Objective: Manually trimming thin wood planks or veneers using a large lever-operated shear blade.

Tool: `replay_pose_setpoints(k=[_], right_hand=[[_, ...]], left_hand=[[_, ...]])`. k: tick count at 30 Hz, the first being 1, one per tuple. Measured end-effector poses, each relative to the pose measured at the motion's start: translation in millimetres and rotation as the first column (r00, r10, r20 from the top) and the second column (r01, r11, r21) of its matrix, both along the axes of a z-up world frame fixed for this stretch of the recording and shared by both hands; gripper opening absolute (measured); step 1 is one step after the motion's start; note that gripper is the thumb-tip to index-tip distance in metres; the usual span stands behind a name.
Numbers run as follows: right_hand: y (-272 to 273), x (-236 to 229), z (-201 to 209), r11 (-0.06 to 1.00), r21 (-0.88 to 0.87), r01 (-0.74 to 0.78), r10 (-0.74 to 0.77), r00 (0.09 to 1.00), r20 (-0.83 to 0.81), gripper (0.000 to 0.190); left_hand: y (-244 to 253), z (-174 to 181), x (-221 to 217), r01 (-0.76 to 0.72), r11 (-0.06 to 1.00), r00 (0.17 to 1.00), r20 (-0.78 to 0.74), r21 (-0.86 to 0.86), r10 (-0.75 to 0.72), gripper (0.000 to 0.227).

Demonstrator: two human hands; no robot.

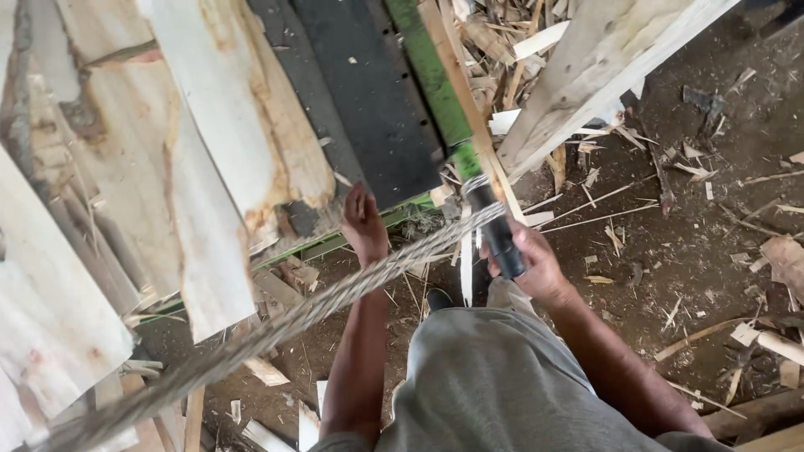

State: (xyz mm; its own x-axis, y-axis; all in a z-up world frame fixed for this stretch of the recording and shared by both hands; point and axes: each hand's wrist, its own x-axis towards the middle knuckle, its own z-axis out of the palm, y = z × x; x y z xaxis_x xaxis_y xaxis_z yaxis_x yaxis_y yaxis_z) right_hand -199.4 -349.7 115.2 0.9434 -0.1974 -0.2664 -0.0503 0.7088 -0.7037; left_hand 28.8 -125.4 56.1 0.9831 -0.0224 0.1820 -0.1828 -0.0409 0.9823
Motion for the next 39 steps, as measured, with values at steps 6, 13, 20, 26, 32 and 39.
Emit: replay_pose_setpoints(k=[6, 13, 20, 26, 32, 39], right_hand=[[-23.2, 22.4, -138.6, 0.964, -0.172, -0.204, 0.161, 0.958, -0.237, 0.066], [-60.2, 135.3, -261.1, 0.774, -0.346, -0.53, 0.109, 0.65, -0.752, 0.051], [-68.5, 214.8, -366.9, 0.693, -0.576, -0.435, -0.163, 0.683, -0.712, 0.063], [-57.4, 270.6, -359.4, 0.69, -0.635, -0.346, -0.245, 0.714, -0.656, 0.054], [-61.2, 304.3, -325.6, 0.665, -0.705, -0.246, -0.351, 0.73, -0.586, 0.046], [-62.5, 321.4, -324.3, 0.628, -0.77, -0.112, -0.478, 0.726, -0.495, 0.039]], left_hand=[[-67.4, 3.2, 39.0, -0.058, 0.804, 0.996, -0.024, 0.592, 0.09, 0.033], [-91.3, -36.0, 46.5, -0.147, 0.5, 0.986, 0.164, 0.853, 0.011, 0.046], [-96.3, -30.2, 48.2, -0.169, 0.523, 0.983, 0.182, 0.835, 0.028, 0.05], [-99.7, -24.6, 51.3, -0.193, 0.469, 0.977, 0.211, 0.862, 0.014, 0.046], [-99.8, -25.1, 49.1, -0.177, 0.467, 0.982, 0.188, 0.866, 0.023, 0.045], [-99.6, -27.2, 49.5, -0.164, 0.457, 0.986, 0.166, 0.874, 0.036, 0.045]])
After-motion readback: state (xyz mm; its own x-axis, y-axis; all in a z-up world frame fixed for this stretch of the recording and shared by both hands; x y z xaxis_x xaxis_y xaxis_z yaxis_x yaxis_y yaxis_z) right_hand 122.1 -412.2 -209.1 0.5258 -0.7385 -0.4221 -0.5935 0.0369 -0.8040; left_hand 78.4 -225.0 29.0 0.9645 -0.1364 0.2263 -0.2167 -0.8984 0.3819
